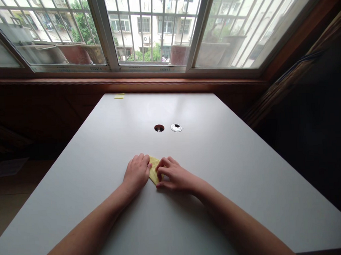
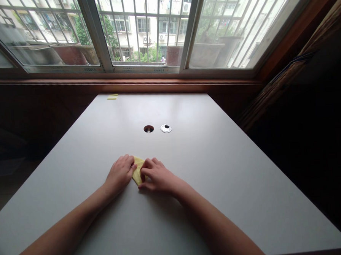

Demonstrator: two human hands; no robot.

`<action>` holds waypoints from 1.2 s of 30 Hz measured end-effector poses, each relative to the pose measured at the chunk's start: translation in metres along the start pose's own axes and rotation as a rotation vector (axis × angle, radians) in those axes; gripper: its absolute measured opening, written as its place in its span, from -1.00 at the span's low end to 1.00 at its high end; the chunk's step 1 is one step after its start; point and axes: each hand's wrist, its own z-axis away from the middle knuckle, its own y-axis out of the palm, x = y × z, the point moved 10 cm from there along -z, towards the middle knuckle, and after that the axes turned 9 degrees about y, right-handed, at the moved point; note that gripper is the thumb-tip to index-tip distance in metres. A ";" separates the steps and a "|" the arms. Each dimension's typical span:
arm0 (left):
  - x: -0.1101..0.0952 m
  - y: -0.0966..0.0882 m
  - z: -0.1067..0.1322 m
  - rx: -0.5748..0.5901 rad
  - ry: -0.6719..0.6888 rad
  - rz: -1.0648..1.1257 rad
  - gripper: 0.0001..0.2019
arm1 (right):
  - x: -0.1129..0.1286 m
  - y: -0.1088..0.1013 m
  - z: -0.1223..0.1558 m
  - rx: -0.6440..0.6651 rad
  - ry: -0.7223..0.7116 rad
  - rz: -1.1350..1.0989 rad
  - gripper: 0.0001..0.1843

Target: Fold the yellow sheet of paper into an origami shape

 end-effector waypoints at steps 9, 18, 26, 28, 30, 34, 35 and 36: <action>-0.002 -0.001 0.001 0.004 -0.002 -0.020 -0.89 | -0.001 0.007 -0.003 -0.051 0.050 0.057 -0.75; 0.004 -0.003 0.000 -0.023 0.002 0.037 -0.89 | -0.002 0.011 -0.003 -0.059 0.061 0.061 -0.77; 0.026 -0.012 -0.009 -0.025 0.042 0.377 -0.77 | -0.004 0.010 -0.001 -0.039 0.058 0.057 -0.76; 0.029 -0.012 -0.010 0.002 0.045 0.430 -0.73 | -0.004 0.010 -0.001 -0.038 0.059 0.049 -0.76; 0.029 -0.012 -0.010 0.029 0.055 0.451 -0.71 | -0.005 0.009 -0.002 -0.038 0.061 0.039 -0.77; 0.024 -0.008 -0.009 0.089 0.091 0.462 -0.74 | -0.004 0.006 -0.002 -0.026 0.053 0.021 -0.77; 0.023 -0.008 -0.009 0.095 0.098 0.458 -0.75 | -0.003 0.006 -0.001 -0.020 0.048 0.018 -0.77; 0.022 -0.008 -0.009 0.095 0.101 0.452 -0.76 | -0.003 0.005 -0.001 -0.015 0.043 0.016 -0.78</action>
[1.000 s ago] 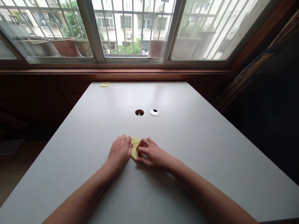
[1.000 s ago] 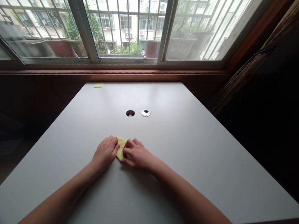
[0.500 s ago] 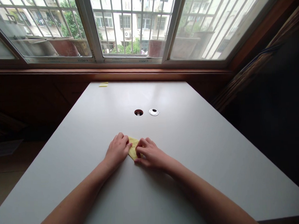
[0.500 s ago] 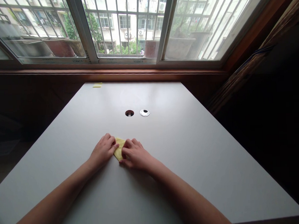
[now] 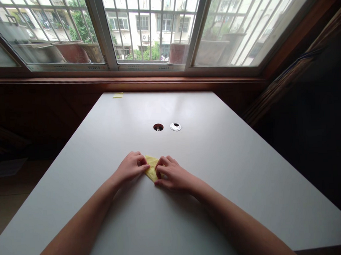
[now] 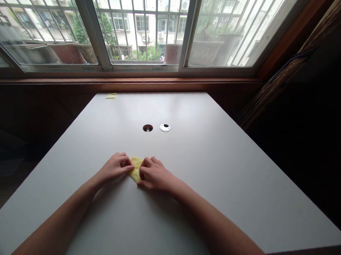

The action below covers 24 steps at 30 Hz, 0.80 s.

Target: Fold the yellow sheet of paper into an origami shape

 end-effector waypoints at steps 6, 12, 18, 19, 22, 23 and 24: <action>-0.002 0.002 -0.001 -0.032 -0.049 -0.052 -0.80 | -0.001 0.000 0.001 -0.009 -0.014 -0.001 -0.75; -0.004 0.003 0.002 -0.060 -0.078 -0.092 -0.82 | -0.001 0.000 0.001 -0.021 -0.027 -0.005 -0.71; -0.003 0.004 0.002 -0.075 -0.079 -0.108 -0.81 | 0.000 -0.001 0.001 -0.001 -0.021 -0.007 -0.75; -0.003 0.005 0.002 -0.078 -0.078 -0.110 -0.82 | 0.000 0.000 0.001 0.003 -0.019 -0.007 -0.76; -0.003 0.005 0.002 -0.088 -0.073 -0.117 -0.82 | 0.000 -0.001 0.001 -0.002 -0.009 -0.002 -0.79; -0.003 0.005 0.002 -0.091 -0.072 -0.120 -0.82 | 0.000 -0.001 0.001 -0.005 -0.007 -0.001 -0.79; -0.003 0.006 0.002 -0.094 -0.072 -0.122 -0.82 | 0.000 -0.001 0.001 -0.006 -0.006 0.000 -0.79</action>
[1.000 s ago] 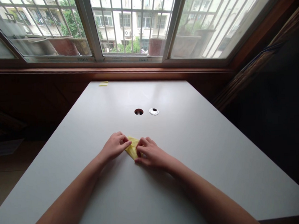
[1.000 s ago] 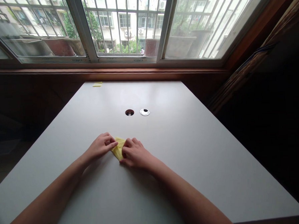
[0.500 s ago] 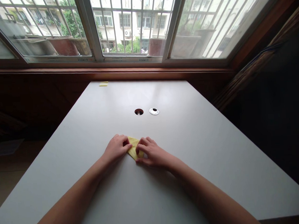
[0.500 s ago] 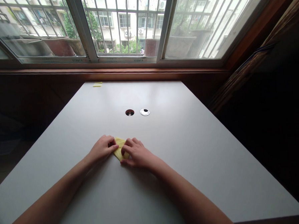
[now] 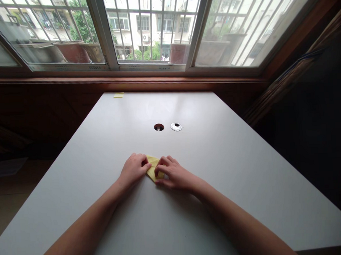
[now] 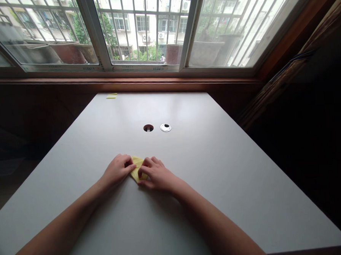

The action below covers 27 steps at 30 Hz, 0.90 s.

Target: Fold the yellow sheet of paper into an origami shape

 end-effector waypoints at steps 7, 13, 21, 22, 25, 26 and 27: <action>-0.002 0.001 0.000 -0.013 0.015 -0.029 -0.82 | 0.001 0.001 0.000 0.014 -0.003 0.005 -0.76; -0.007 0.001 0.001 -0.036 0.036 -0.092 -0.83 | -0.002 0.004 -0.002 0.013 -0.003 0.008 -0.72; -0.003 0.007 0.002 -0.014 0.020 -0.137 -0.83 | -0.001 0.003 -0.002 0.020 -0.004 0.006 -0.72; -0.003 0.008 0.002 -0.015 0.019 -0.142 -0.83 | -0.001 0.003 -0.002 0.020 -0.004 0.006 -0.72; -0.002 0.008 0.003 -0.015 0.017 -0.156 -0.83 | -0.001 0.003 -0.002 0.021 -0.004 0.000 -0.72; -0.002 0.008 0.003 -0.014 0.017 -0.159 -0.83 | -0.001 0.003 -0.002 0.023 -0.002 -0.002 -0.72; -0.003 0.008 0.003 -0.013 0.018 -0.160 -0.83 | -0.001 0.003 -0.002 0.025 0.000 -0.006 -0.72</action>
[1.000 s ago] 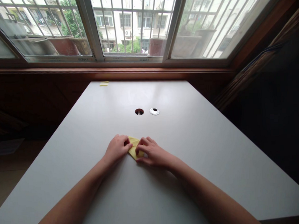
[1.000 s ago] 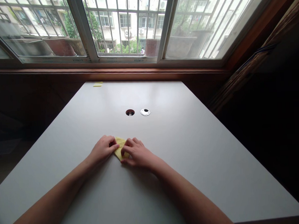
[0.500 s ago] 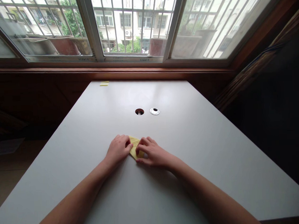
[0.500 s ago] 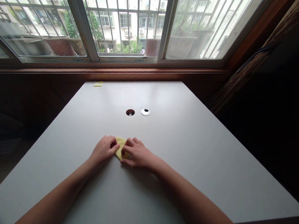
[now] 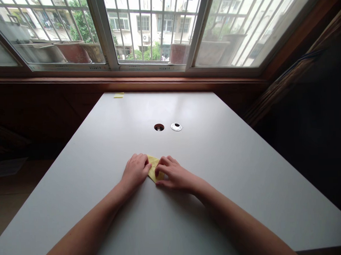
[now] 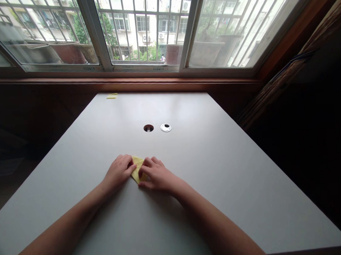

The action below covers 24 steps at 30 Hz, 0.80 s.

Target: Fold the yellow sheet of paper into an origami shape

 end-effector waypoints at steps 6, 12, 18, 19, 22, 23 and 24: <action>-0.004 -0.004 0.000 -0.009 0.002 -0.038 -0.85 | -0.001 -0.002 -0.002 0.018 0.013 -0.022 -0.71; -0.005 -0.005 0.001 -0.004 -0.008 -0.060 -0.86 | -0.002 -0.003 -0.001 0.026 0.027 -0.058 -0.69; -0.006 -0.005 0.002 -0.003 -0.009 -0.076 -0.86 | -0.002 -0.002 -0.001 0.032 0.045 -0.058 -0.69; -0.006 -0.005 0.001 -0.005 -0.008 -0.077 -0.86 | -0.002 -0.002 -0.001 0.033 0.046 -0.056 -0.70; -0.005 -0.004 0.001 -0.007 -0.003 -0.081 -0.86 | -0.001 -0.003 0.000 0.036 0.039 -0.058 -0.71; -0.005 -0.003 0.001 -0.005 -0.002 -0.081 -0.86 | -0.001 -0.004 0.001 0.035 0.035 -0.060 -0.71; -0.005 -0.003 0.001 -0.004 -0.002 -0.081 -0.86 | 0.000 -0.004 0.001 0.034 0.032 -0.061 -0.72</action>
